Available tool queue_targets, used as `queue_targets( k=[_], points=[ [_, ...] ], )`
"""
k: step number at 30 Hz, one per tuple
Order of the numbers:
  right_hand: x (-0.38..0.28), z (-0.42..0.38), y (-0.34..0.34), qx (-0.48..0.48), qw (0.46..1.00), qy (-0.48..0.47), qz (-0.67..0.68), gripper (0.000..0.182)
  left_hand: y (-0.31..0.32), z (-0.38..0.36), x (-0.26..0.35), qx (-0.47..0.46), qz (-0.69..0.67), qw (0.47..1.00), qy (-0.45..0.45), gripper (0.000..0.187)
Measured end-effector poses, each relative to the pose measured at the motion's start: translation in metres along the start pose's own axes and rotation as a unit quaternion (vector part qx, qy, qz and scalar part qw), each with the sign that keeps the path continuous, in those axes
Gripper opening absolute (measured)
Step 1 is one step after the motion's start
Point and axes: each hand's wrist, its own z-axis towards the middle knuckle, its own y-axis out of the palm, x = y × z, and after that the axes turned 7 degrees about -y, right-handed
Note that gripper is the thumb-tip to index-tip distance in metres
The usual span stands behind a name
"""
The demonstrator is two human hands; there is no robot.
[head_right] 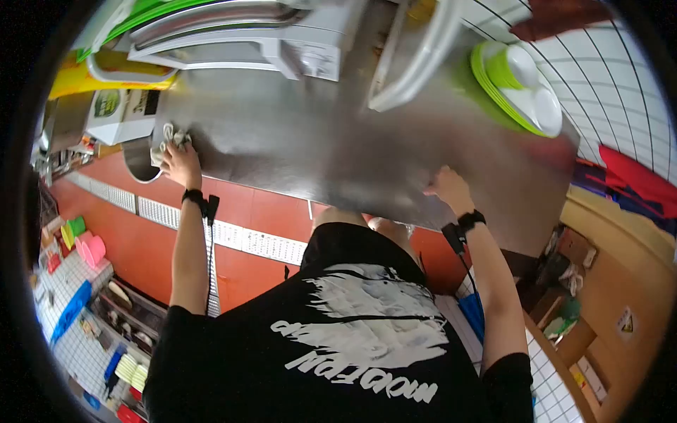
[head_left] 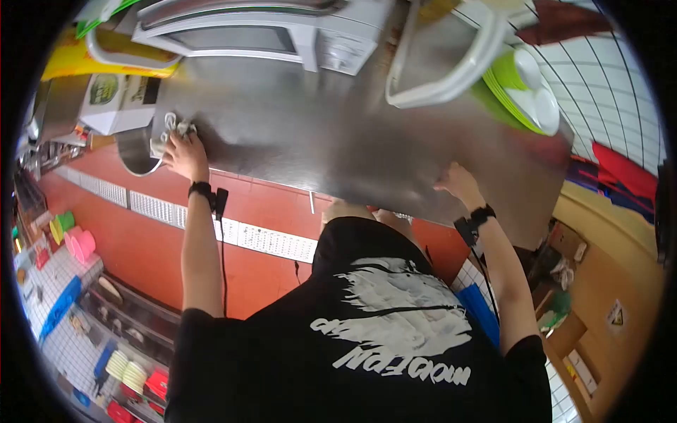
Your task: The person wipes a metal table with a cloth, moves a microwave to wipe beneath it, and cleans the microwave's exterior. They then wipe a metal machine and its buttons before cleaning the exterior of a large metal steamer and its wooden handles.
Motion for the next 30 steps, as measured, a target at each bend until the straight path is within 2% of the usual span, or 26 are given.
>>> queue_targets(
  k=[1,3,7,9,10,11,12,13,14,15,17,18,19,21,23,25,27,29,30],
  points=[
    [-0.018,-0.004,-0.012,0.000,1.000,0.010,0.003,0.055,-0.012,-0.020,0.008,-0.008,-0.009,1.000,-0.007,0.051],
    [-0.065,-0.014,-0.061,0.003,0.992,0.126,0.005,0.060,-0.029,-0.052,0.020,-0.011,-0.015,1.000,-0.003,0.050],
    [-0.072,-0.016,-0.070,0.004,0.995,0.102,0.016,0.063,-0.059,-0.102,0.028,-0.034,-0.039,0.998,0.023,0.048],
    [-0.072,-0.020,-0.073,0.017,0.995,0.092,0.030,0.063,-0.065,-0.120,0.025,-0.070,-0.142,0.986,-0.041,0.049],
    [-0.068,-0.022,-0.068,0.022,0.996,0.083,0.036,0.064,-0.059,-0.126,0.022,-0.077,-0.152,0.979,-0.110,0.057],
    [-0.063,-0.023,-0.063,0.026,0.995,0.083,0.039,0.064,-0.054,-0.131,0.018,-0.073,-0.153,0.980,-0.107,0.057],
    [-0.061,-0.024,-0.057,0.055,0.995,0.072,0.035,0.065,-0.049,-0.135,0.014,-0.136,-0.262,0.938,-0.184,0.061],
    [-0.061,-0.027,-0.052,0.086,0.994,0.060,0.030,0.066,-0.040,-0.138,0.009,-0.196,-0.365,0.874,-0.255,0.065],
    [-0.062,-0.033,-0.046,0.129,0.990,0.041,0.024,0.060,-0.013,-0.147,-0.002,-0.254,-0.409,0.845,-0.232,0.068],
    [-0.060,-0.039,-0.039,0.135,0.990,0.040,0.027,0.060,-0.096,-0.171,0.045,-0.203,-0.295,0.921,-0.153,0.066],
    [-0.058,-0.056,-0.022,0.242,0.968,-0.046,-0.035,0.049,-0.137,-0.218,0.074,-0.247,-0.333,0.899,-0.141,0.064],
    [-0.058,-0.067,-0.013,0.253,0.965,-0.064,-0.023,0.033,-0.143,-0.248,0.083,-0.250,-0.328,0.902,-0.124,0.063],
    [-0.052,-0.077,-0.004,0.257,0.964,-0.065,-0.019,0.033,-0.149,-0.277,0.093,-0.254,-0.324,0.905,-0.107,0.061],
    [-0.040,-0.103,0.023,0.260,0.950,-0.108,0.137,0.024,-0.180,-0.340,0.126,-0.310,-0.302,0.899,-0.070,0.059],
    [-0.019,-0.142,0.053,0.292,0.927,-0.129,0.199,0.017,-0.175,-0.416,0.145,-0.361,-0.380,0.850,0.048,0.057],
    [0.009,-0.188,0.083,0.281,0.902,-0.114,0.308,0.022,-0.238,-0.468,0.181,-0.457,-0.407,0.783,0.111,0.057],
    [0.049,-0.237,0.123,0.231,0.904,-0.059,0.354,0.027,-0.244,-0.519,0.213,-0.429,-0.428,0.737,0.300,0.053],
    [0.093,-0.279,0.153,0.156,0.825,0.056,0.541,0.034,-0.283,-0.555,0.251,-0.552,-0.442,0.607,0.363,0.046],
    [0.101,-0.302,0.154,0.201,0.768,0.101,0.600,0.040,-0.291,-0.577,0.272,-0.533,-0.475,0.529,0.458,0.043]
  ],
)
